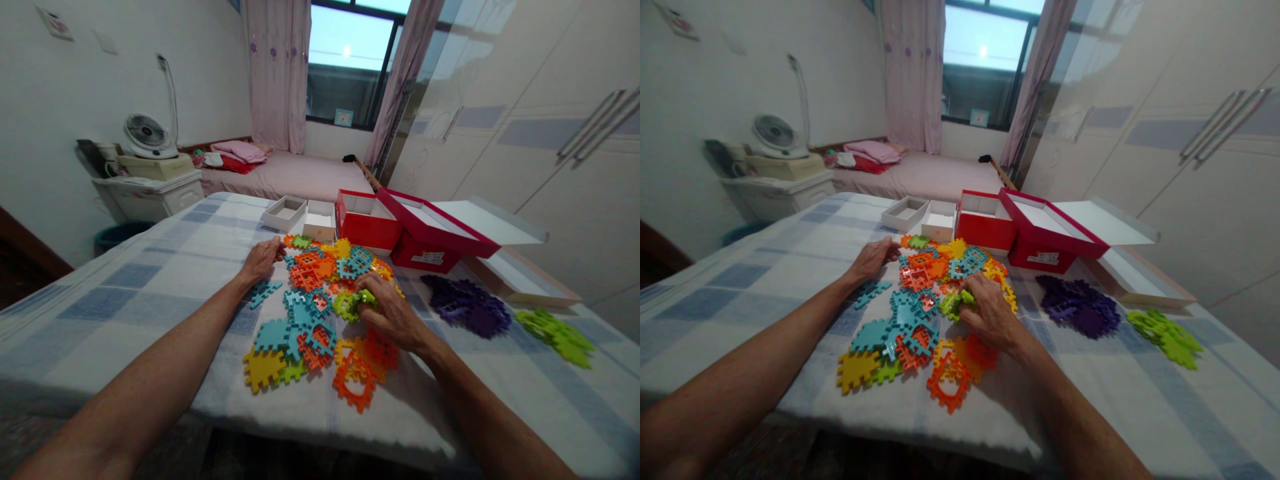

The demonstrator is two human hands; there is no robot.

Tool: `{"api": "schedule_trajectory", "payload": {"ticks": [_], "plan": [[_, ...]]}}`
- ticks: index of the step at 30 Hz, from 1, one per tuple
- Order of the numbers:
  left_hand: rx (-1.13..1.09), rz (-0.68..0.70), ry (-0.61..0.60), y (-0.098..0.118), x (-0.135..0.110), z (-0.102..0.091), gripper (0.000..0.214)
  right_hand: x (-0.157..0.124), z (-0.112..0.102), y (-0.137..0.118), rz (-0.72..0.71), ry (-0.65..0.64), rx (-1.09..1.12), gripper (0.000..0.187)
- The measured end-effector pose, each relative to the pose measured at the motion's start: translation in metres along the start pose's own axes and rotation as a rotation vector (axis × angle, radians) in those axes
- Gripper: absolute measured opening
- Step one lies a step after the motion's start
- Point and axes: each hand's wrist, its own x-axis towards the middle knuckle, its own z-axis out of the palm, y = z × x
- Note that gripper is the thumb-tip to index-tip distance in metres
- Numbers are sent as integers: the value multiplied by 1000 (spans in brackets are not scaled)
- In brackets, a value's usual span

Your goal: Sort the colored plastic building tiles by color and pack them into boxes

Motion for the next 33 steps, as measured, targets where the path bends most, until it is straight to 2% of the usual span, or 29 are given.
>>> {"api": "schedule_trajectory", "payload": {"ticks": [5,8,13,18,22,25,28,31,33], "plan": [[-12,4,1,-4,2,0,70,3,7,0,-17,-118,-59,27],[-25,11,6,-8,3,0,72,4,10,0,-45,-147,-82,32],[-10,16,7,-7,2,0,72,3,5,-3,-119,-46,-13,25],[-15,17,14,-2,1,0,73,0,0,-6,-37,36,90,15],[-26,11,12,-4,1,0,73,-1,3,-4,11,23,149,17],[-34,1,8,-5,1,0,72,1,4,1,166,182,356,16],[-48,-1,6,-1,0,-1,72,5,0,6,297,370,710,23],[-59,-33,-1,7,-4,-1,75,3,-12,11,407,431,990,30],[-54,-79,13,12,-6,-1,76,-6,-24,20,470,494,1049,33]]}}
